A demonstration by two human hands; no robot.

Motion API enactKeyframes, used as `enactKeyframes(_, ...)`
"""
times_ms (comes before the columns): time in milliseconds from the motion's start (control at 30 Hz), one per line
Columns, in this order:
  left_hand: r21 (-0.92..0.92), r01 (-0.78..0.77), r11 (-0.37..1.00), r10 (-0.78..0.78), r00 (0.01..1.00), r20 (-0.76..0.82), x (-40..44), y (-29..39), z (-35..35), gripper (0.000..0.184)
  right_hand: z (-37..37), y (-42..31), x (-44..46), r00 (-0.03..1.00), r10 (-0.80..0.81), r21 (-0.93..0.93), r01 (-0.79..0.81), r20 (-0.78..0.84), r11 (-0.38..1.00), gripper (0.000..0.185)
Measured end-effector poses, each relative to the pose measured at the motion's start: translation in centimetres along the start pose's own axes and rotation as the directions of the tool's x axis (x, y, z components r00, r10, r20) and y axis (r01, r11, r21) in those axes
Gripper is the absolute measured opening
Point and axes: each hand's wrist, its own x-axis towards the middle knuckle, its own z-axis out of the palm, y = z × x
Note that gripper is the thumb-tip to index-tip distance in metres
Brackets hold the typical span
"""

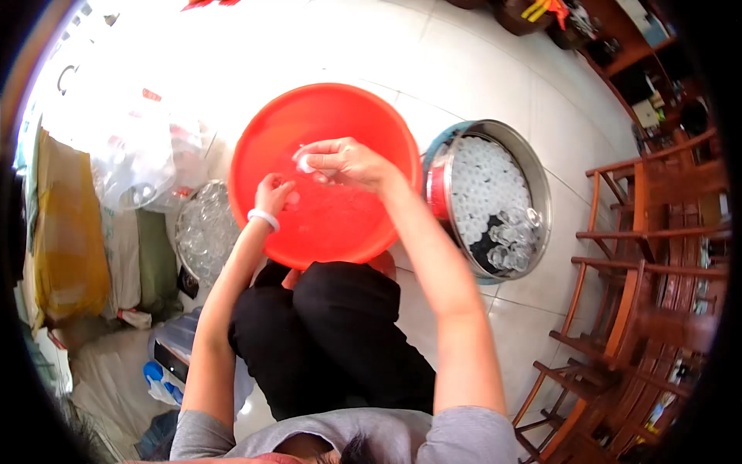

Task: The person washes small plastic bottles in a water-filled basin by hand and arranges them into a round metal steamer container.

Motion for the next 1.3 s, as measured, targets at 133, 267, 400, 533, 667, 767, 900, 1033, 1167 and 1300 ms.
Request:
enactKeyframes(133,0.155,-0.09,0.984,0.084,0.996,0.044,-1.0,1.2,0.6,0.026,-4.9,11.7,2.9,0.907,-0.103,-0.73,-0.256,-0.408,0.634,0.031)
enactKeyframes(267,0.131,-0.266,0.955,0.228,0.941,0.25,-1.7,1.9,-0.1,0.024,-4.1,9.6,4.2,0.947,-0.107,-0.394,-0.023,-0.304,0.919,0.038)
enactKeyframes(400,-0.113,-0.26,0.959,0.284,0.886,0.367,-3.0,3.0,0.4,0.032,-1.9,6.1,3.0,0.948,0.071,-0.306,-0.171,-0.312,0.937,0.023)
enactKeyframes(533,-0.099,-0.351,0.931,0.36,0.837,0.411,-2.4,1.9,0.7,0.022,-1.0,9.8,3.7,0.877,-0.282,-0.615,-0.02,-0.389,0.788,0.026)
enactKeyframes(667,-0.065,-0.376,0.925,0.371,0.845,0.385,-2.6,2.1,0.3,0.013,0.4,9.4,2.7,0.802,-0.555,-0.861,0.107,-0.221,0.498,0.033)
enactKeyframes(767,-0.112,-0.386,0.916,0.4,0.849,0.346,-3.1,2.8,0.5,0.012,0.2,7.4,3.2,0.832,-0.553,-0.95,0.138,-0.043,0.282,0.024)
enactKeyframes(900,-0.106,-0.297,0.949,0.313,0.927,0.208,-2.8,2.7,0.3,0.011,2.0,2.4,0.9,0.956,-0.284,-0.088,0.278,-0.066,0.956,0.016)
enactKeyframes(1033,0.201,-0.459,0.865,0.438,0.888,0.141,-0.8,0.8,0.2,0.01,-1.2,10.1,2.0,0.902,-0.424,-0.991,-0.122,-0.086,-0.058,0.022)
enactKeyframes(1167,0.103,-0.304,0.947,0.28,0.939,0.198,-2.3,2.5,0.4,0.013,-0.1,7.9,0.9,0.838,-0.475,-0.727,0.146,-0.27,0.671,0.031)
enactKeyframes(1300,0.13,-0.3,0.945,0.274,0.944,0.185,-1.9,2.1,0.5,0.013,0.2,2.1,-4.2,0.916,-0.287,-0.283,0.207,-0.28,0.936,0.027)
